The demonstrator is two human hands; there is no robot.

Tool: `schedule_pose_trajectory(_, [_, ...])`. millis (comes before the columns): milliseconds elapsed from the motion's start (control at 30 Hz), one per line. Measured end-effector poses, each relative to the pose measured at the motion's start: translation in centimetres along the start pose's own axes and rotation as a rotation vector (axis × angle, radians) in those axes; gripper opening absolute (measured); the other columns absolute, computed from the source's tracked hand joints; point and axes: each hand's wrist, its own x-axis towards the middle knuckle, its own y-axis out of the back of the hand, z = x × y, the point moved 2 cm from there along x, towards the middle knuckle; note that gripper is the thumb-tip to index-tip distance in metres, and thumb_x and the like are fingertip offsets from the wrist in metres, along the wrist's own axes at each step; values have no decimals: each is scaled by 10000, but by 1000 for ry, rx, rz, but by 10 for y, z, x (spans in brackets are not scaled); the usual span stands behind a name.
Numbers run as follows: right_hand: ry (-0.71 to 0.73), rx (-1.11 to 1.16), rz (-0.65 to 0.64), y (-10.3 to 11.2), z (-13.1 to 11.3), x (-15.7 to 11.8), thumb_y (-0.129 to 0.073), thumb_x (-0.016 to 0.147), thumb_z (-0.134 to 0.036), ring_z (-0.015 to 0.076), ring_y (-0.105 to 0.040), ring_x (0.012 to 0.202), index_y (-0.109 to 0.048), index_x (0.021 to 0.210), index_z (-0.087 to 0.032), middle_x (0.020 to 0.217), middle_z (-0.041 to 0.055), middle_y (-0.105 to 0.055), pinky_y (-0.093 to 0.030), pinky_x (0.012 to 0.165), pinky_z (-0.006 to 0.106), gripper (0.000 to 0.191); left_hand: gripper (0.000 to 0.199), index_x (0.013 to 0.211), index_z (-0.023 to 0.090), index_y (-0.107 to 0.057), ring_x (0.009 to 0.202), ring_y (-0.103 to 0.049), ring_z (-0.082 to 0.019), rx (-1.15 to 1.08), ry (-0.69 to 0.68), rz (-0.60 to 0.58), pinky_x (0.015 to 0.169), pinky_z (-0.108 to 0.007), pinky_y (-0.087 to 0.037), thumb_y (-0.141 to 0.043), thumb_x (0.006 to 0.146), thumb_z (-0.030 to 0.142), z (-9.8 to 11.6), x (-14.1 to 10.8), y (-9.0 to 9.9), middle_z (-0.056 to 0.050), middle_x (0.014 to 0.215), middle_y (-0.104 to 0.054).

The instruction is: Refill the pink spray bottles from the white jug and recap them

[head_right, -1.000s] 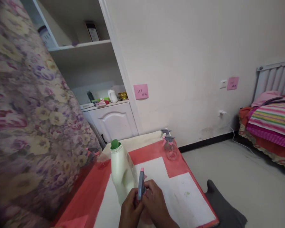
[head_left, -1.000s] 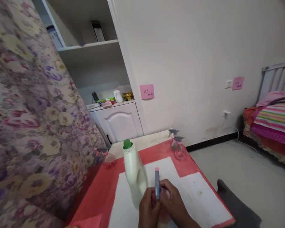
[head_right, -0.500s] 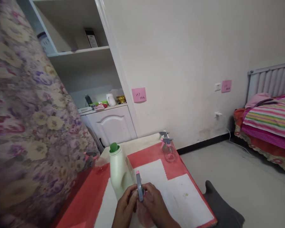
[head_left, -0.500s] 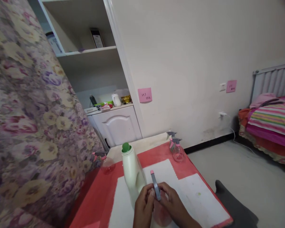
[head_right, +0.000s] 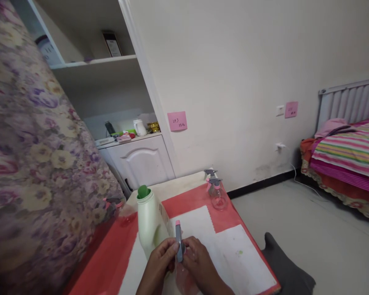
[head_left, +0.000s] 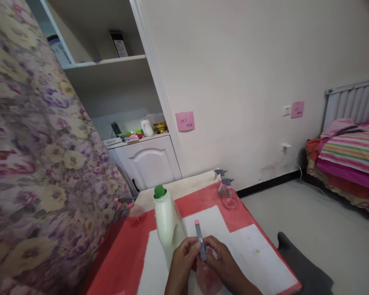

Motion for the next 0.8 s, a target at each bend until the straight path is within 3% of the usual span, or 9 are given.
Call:
schedule_pose_trajectory(200, [-13, -18, 18, 0, 7, 2, -573, 849, -325, 233, -631, 884, -671, 891, -207, 881, 26, -683, -468, 803, 335, 159, 373, 654, 158, -614, 490, -373, -73, 1, 12, 26, 487, -199, -289, -763, 664, 500, -4, 2, 0, 58, 531, -517])
schedule_pose_trajectory(433, [-48, -103, 207, -10, 16, -3, -665, 777, -344, 209, -609, 817, -598, 839, -222, 839, 9, -634, -494, 760, 300, 153, 351, 643, 172, -597, 567, -464, -117, 7, -59, 100, 551, -221, -361, -755, 672, 484, -10, 1, -5, 43, 560, -549])
schedule_pose_trajectory(633, [73, -73, 55, -7, 9, -8, -546, 889, -362, 214, -617, 899, -627, 959, -220, 945, 45, -658, -498, 832, 324, 178, 330, 657, 174, -589, 580, -473, -122, 22, -70, 116, 569, -227, -377, -724, 697, 473, -10, -2, -6, 47, 579, -543])
schedule_pose_trajectory(800, [63, -110, 174, -4, 14, -8, -576, 866, -393, 232, -629, 899, -617, 884, -221, 910, 54, -651, -505, 825, 338, 177, 346, 622, 179, -571, 516, -439, -110, 39, -71, 142, 534, -229, -356, -743, 641, 479, -13, 0, -8, 66, 507, -497])
